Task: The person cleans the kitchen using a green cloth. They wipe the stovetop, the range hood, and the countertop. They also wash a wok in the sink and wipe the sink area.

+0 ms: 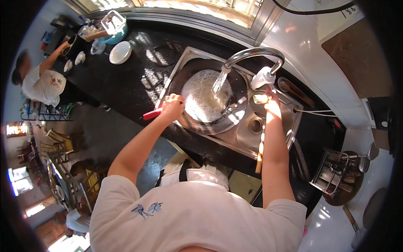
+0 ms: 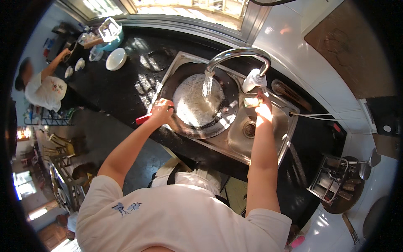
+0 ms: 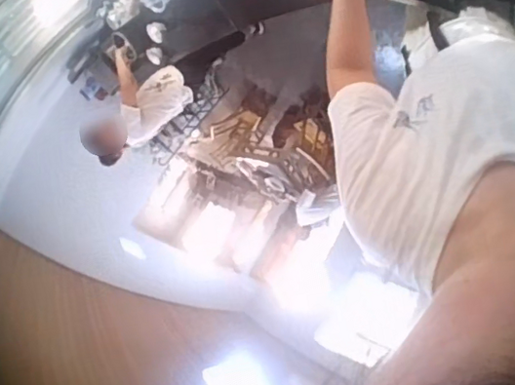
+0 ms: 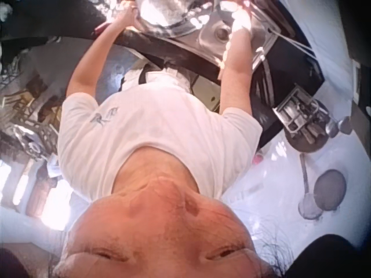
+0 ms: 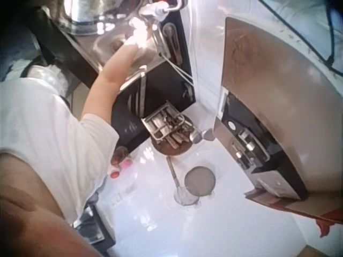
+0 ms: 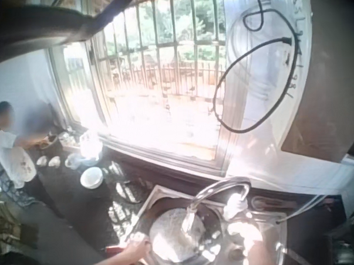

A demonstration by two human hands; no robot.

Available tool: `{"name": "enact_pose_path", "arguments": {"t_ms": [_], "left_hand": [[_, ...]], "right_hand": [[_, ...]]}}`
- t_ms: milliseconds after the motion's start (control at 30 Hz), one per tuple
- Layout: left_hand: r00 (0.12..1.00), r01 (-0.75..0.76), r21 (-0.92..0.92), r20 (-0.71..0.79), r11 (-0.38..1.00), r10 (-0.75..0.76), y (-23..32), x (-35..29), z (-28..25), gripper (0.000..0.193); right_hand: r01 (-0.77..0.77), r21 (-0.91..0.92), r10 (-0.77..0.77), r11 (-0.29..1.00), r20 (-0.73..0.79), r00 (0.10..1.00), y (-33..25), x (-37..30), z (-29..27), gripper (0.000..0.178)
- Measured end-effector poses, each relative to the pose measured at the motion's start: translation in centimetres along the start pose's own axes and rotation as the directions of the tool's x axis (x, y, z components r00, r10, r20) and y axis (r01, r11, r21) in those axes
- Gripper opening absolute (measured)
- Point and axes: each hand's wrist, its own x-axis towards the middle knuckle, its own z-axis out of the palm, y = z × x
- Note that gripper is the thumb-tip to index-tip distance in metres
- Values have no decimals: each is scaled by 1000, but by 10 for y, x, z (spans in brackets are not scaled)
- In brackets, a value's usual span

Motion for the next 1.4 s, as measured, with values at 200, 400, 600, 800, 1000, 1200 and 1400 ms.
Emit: {"name": "enact_pose_path", "arguments": {"t_ms": [200,400,600,800,1000,1200,1400], "left_hand": [[938,202,243,229,949,-258,-70,-43,-36,48],[871,-40,192,488,981,-60,-110,-15,-29,33],[246,789,-222,969,573,36,-116,-9,-48,29],[208,816,-186,978,548,22,-88,-2,-94,25],[170,832,-39,968,553,-187,-45,19,-110,22],[104,798,139,927,587,-361,16,31,-142,23],[106,817,175,891,550,-442,37,30,-185,23]], "right_hand": [[-97,-107,85,989,-116,990,-40,-23,31,18],[11,44,-10,999,-5,1000,-12,-83,27,39],[133,-67,-147,989,-296,944,48,-190,87,34],[107,-62,-123,992,-419,899,68,-252,110,27],[210,-5,-197,978,-364,910,72,-275,96,27],[251,70,-203,966,-398,895,74,-283,70,26],[225,119,-169,967,-360,917,68,-278,54,26]]}}
